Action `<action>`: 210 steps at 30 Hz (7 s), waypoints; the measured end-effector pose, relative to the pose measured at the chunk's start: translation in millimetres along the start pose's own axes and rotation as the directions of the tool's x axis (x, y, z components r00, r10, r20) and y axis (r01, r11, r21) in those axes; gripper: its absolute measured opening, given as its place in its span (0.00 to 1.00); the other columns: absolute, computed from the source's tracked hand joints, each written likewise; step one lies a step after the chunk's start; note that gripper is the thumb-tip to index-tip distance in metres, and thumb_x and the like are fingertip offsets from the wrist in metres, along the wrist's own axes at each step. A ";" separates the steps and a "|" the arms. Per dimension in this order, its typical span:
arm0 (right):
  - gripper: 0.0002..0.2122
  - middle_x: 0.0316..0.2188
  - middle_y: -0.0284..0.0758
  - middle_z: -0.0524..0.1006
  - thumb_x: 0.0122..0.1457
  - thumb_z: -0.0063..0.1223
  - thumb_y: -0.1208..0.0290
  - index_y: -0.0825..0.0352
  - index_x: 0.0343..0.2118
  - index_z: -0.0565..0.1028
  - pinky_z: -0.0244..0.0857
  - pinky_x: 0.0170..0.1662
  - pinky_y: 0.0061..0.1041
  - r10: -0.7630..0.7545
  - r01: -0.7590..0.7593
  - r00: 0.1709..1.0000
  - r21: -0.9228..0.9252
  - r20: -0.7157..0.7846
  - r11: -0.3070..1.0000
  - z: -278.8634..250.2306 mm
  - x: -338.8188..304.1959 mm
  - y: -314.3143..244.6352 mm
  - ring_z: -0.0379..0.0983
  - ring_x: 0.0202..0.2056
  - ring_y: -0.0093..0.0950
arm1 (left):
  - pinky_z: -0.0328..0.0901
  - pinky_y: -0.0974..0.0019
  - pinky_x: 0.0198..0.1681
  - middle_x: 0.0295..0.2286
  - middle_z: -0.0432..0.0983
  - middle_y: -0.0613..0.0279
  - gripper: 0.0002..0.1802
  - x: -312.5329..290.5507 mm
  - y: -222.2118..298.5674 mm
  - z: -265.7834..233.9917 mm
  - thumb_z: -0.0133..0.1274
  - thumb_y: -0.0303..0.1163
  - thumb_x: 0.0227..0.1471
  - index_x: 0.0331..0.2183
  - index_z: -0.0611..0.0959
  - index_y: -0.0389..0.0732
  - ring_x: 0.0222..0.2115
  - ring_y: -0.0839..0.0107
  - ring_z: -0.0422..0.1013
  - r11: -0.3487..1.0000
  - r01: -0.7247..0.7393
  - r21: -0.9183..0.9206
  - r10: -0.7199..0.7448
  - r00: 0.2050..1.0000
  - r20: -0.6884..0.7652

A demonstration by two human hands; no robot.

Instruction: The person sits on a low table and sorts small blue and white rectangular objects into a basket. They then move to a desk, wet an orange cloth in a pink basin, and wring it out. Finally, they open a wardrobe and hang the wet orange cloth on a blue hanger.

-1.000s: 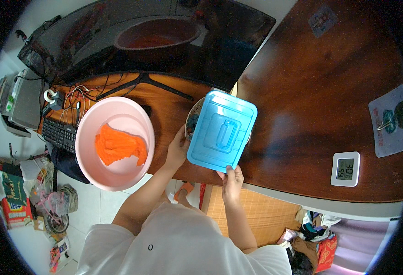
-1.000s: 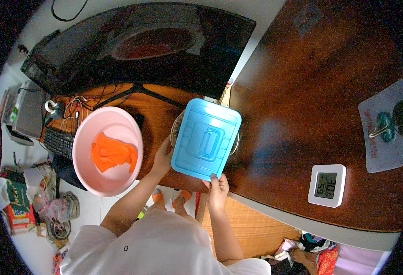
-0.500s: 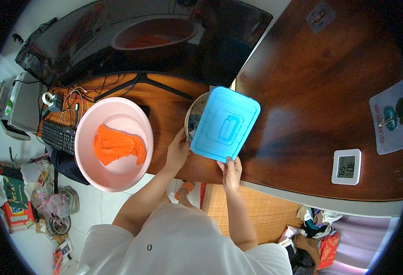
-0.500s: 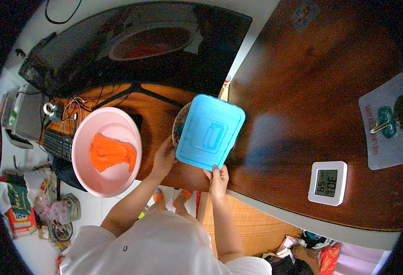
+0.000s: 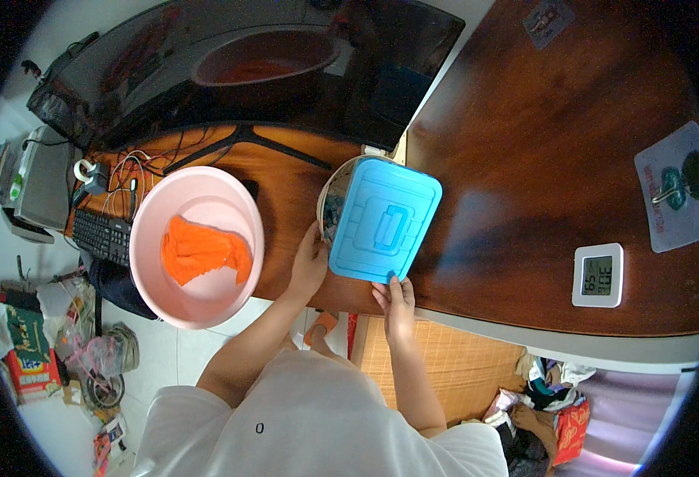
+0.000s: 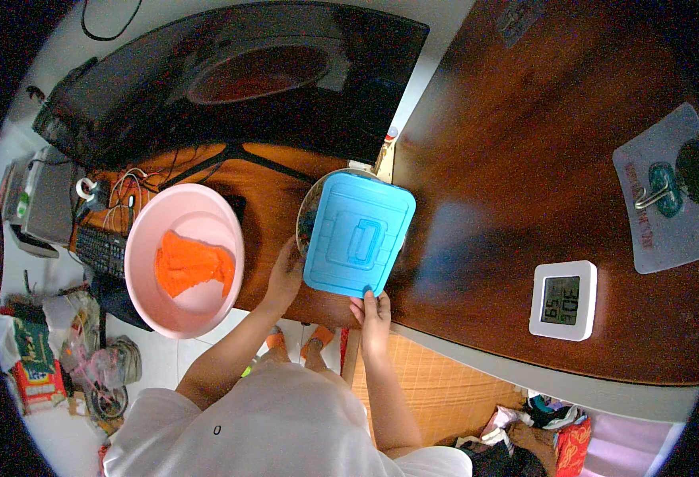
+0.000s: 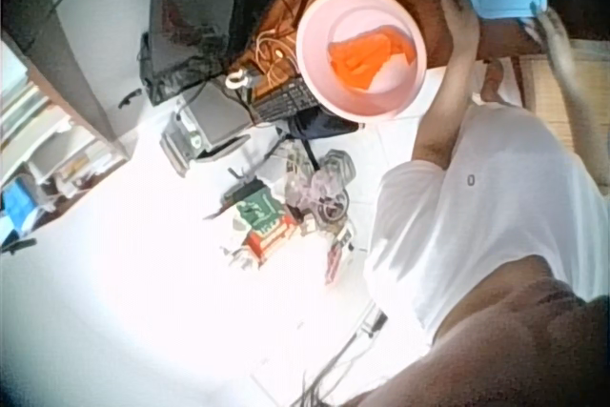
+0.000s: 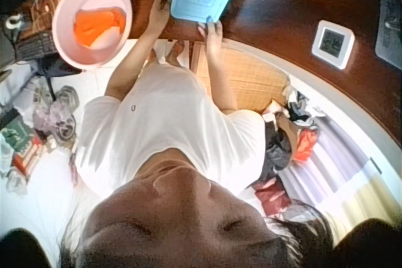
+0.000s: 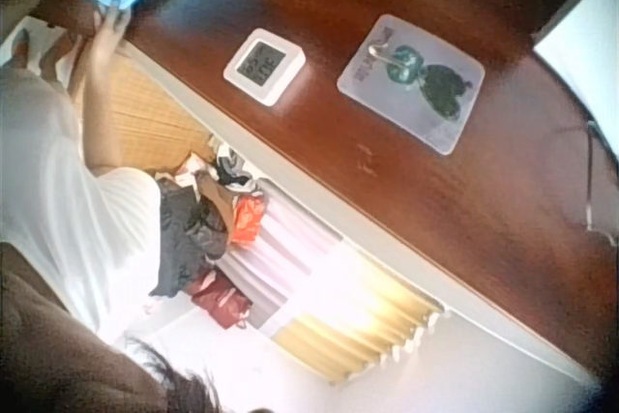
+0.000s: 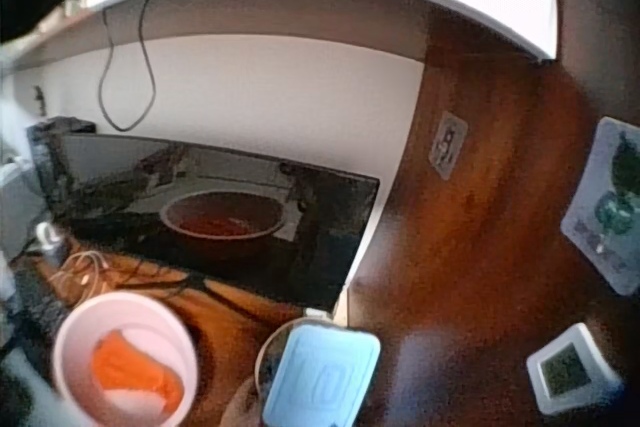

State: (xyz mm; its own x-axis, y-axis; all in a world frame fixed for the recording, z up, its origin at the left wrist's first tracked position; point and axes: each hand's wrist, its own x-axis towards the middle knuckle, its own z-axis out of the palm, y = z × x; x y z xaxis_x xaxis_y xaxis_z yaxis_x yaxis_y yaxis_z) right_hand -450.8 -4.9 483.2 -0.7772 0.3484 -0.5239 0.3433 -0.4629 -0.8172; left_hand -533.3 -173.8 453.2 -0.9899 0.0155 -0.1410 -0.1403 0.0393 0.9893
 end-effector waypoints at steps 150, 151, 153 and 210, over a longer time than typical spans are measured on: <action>0.19 0.44 0.40 0.71 0.60 0.37 0.57 0.65 0.47 0.67 0.65 0.48 0.38 0.576 -0.776 0.482 0.017 0.660 0.631 218.2 65.2 152.5 0.68 0.45 0.35 | 0.64 0.55 0.39 0.30 0.75 0.49 0.17 -27.8 33.7 -163.2 0.46 0.43 0.50 0.31 0.79 0.40 0.31 0.50 0.71 0.790 -0.299 0.535 0.180 0.948 0.264; 0.19 0.44 0.40 0.71 0.60 0.37 0.57 0.65 0.47 0.67 0.65 0.47 0.37 0.576 -0.782 0.475 0.018 0.665 0.623 219.3 61.1 148.3 0.69 0.45 0.35 | 0.64 0.55 0.37 0.30 0.75 0.48 0.16 -25.4 26.8 -164.0 0.46 0.41 0.50 0.30 0.79 0.39 0.31 0.50 0.71 0.758 -0.332 0.561 0.222 0.941 0.256; 0.18 0.44 0.40 0.71 0.60 0.37 0.59 0.66 0.47 0.67 0.66 0.47 0.36 0.580 -0.791 0.469 0.026 0.666 0.611 224.1 49.5 137.6 0.69 0.45 0.35 | 0.65 0.55 0.35 0.30 0.75 0.48 0.15 -19.6 17.7 -166.3 0.45 0.39 0.51 0.28 0.79 0.38 0.31 0.50 0.71 0.729 -0.365 0.579 0.291 0.931 0.220; 0.16 0.43 0.37 0.71 0.60 0.41 0.64 0.65 0.49 0.64 0.70 0.36 0.36 0.371 -0.343 0.914 -0.175 0.164 0.923 203.6 53.1 146.4 0.71 0.42 0.32 | 0.64 0.55 0.40 0.35 0.73 0.46 0.16 26.6 11.4 -211.3 0.40 0.40 0.54 0.38 0.76 0.41 0.35 0.45 0.69 0.810 0.221 0.542 -0.011 0.931 -0.364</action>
State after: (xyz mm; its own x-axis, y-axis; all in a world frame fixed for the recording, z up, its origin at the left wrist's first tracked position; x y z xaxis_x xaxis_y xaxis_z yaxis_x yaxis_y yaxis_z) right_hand -549.2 -220.1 384.6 -0.6696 0.0137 -0.7426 0.6755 -0.4044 -0.6166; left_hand -565.7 -384.0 468.5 -0.9279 -0.3500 -0.1284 -0.3216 0.5772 0.7506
